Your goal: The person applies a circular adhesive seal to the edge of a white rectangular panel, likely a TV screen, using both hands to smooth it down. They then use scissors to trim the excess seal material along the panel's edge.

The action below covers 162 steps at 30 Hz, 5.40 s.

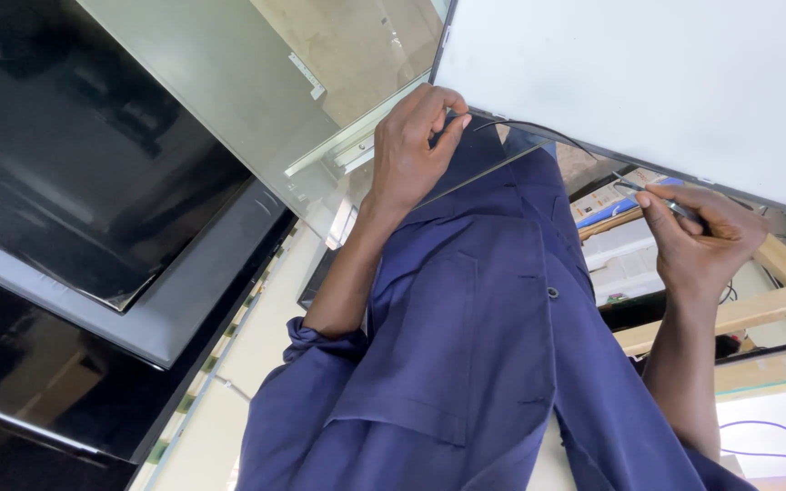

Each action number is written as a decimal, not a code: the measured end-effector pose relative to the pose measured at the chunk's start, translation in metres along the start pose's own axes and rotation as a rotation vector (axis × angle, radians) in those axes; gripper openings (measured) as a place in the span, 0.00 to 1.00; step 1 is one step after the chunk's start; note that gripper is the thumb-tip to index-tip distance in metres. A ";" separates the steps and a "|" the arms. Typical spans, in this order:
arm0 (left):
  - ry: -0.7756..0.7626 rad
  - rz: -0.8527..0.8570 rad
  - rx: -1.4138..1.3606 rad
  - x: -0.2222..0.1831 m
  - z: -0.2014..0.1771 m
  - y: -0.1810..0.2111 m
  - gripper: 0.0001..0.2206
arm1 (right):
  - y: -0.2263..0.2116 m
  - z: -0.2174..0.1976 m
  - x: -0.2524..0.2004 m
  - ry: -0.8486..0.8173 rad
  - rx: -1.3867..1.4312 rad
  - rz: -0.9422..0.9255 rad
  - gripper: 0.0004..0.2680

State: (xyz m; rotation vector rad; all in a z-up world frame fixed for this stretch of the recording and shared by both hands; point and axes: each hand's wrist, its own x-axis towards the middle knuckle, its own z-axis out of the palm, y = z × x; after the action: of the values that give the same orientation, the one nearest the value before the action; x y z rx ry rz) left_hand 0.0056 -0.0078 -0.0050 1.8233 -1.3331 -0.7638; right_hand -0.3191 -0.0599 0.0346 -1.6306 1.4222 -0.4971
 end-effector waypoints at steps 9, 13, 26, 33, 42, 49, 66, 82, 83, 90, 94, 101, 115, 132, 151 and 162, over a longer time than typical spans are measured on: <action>-0.094 0.114 0.009 0.001 -0.003 0.001 0.10 | -0.040 0.003 -0.006 0.034 -0.054 -0.024 0.06; -0.077 0.107 0.133 0.000 -0.002 -0.004 0.07 | -0.053 0.005 -0.006 0.031 -0.054 -0.031 0.05; -0.423 0.649 -0.158 -0.011 0.016 0.066 0.12 | -0.127 0.012 -0.018 -0.146 -0.187 -0.356 0.02; -0.401 0.495 -0.322 -0.017 0.001 0.050 0.05 | -0.114 0.001 -0.028 -0.109 -0.136 -0.245 0.03; -0.352 0.413 -0.188 -0.014 -0.013 0.025 0.02 | -0.088 -0.003 -0.025 -0.042 -0.123 -0.226 0.04; -0.276 0.323 -0.237 -0.006 -0.017 0.010 0.03 | -0.055 0.001 -0.015 -0.026 -0.172 -0.152 0.03; 0.102 0.296 -0.032 0.004 0.007 -0.025 0.08 | -0.028 0.017 0.012 -0.072 -0.055 0.054 0.02; 0.078 0.281 0.067 0.003 0.012 -0.031 0.07 | -0.021 0.020 0.020 -0.030 -0.101 -0.003 0.03; 0.077 0.279 0.065 0.003 0.012 -0.031 0.06 | -0.020 0.020 0.020 -0.032 -0.106 -0.009 0.03; 0.045 0.204 -0.060 0.004 0.001 -0.013 0.03 | -0.039 0.021 0.023 -0.134 -0.184 -0.129 0.05; -0.039 0.131 -0.215 0.003 -0.026 0.016 0.05 | -0.054 0.024 0.019 -0.189 -0.293 -0.254 0.03; -0.205 0.201 -0.004 -0.005 -0.043 0.050 0.02 | -0.083 0.043 0.022 -0.248 -0.471 -0.494 0.06; -0.210 0.268 0.078 -0.019 -0.039 0.054 0.04 | -0.082 0.088 0.033 -0.545 0.453 0.016 0.06; 0.238 -0.414 -0.662 -0.017 0.006 -0.010 0.08 | -0.079 0.114 0.057 -0.155 -0.155 -0.337 0.01; -0.086 -0.514 -0.914 -0.026 0.048 -0.029 0.15 | -0.078 0.113 0.064 -0.177 -0.123 -0.381 0.02; -0.069 -0.505 -0.935 -0.024 0.049 -0.025 0.14 | -0.083 0.110 0.064 -0.194 -0.177 -0.380 0.02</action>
State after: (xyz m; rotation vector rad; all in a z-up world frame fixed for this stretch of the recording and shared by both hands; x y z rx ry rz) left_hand -0.0275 0.0095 -0.0519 1.3341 -0.3693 -1.4233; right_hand -0.1694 -0.0850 0.0287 -2.0479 1.0398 -0.4205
